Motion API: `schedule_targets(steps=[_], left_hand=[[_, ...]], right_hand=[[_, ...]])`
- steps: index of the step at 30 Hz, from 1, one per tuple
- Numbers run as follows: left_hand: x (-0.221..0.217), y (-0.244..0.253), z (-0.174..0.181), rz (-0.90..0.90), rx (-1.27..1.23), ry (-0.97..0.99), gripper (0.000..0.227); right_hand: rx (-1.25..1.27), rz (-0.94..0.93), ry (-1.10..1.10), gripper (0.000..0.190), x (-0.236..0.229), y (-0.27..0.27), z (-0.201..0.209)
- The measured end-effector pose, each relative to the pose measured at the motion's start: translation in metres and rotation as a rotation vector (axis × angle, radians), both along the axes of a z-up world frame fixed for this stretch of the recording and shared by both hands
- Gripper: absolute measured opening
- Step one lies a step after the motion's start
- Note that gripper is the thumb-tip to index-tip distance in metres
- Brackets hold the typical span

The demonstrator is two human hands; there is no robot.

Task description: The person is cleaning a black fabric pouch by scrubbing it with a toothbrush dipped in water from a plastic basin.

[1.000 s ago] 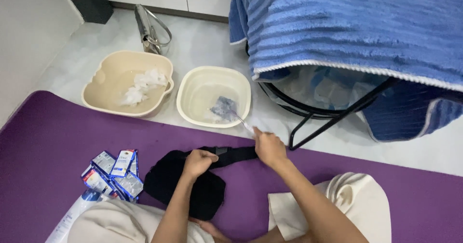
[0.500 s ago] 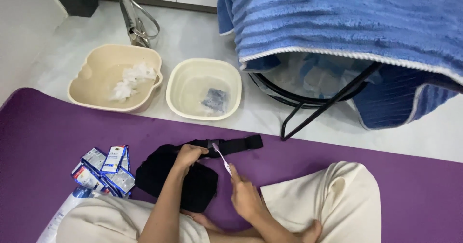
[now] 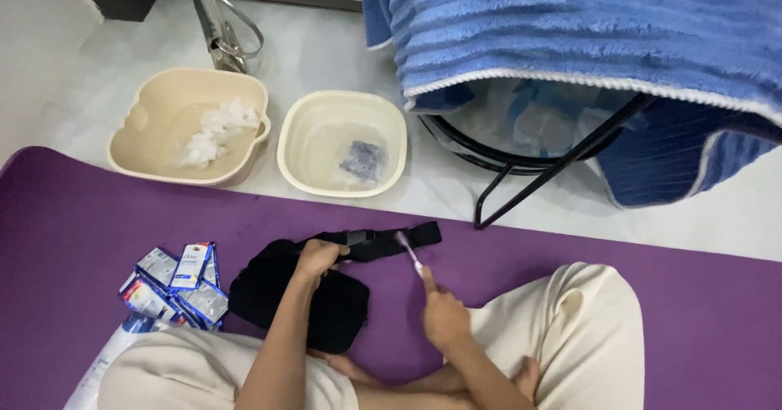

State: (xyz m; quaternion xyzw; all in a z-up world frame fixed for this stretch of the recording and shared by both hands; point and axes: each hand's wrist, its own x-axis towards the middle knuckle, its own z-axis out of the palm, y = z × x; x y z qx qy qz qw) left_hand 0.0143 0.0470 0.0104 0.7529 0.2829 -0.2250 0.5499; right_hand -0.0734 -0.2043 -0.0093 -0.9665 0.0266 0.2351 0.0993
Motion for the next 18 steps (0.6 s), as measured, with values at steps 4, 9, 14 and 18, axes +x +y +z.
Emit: schedule_targets(steps=[4, 9, 14, 18], left_hand=[[0.000, -0.001, -0.009, 0.016, -0.016, -0.062, 0.021], [-0.010, -0.010, 0.018, 0.004, 0.018, -0.068, 0.033], [-0.005, -0.013, 0.007, 0.028, 0.014, -0.045, 0.030], [-0.002, -0.010, 0.011, -0.002, 0.024, -0.013, 0.033]], right_hand=[[0.022, -0.128, -0.022, 0.079, 0.010, -0.005, 0.011], [0.086, -0.029, -0.264, 0.087, 0.009, 0.001, 0.001], [0.140, 0.090, -0.120, 0.042, -0.014, 0.007, -0.032], [-0.059, -0.036, -0.011, 0.080, 0.002, -0.007, 0.004]])
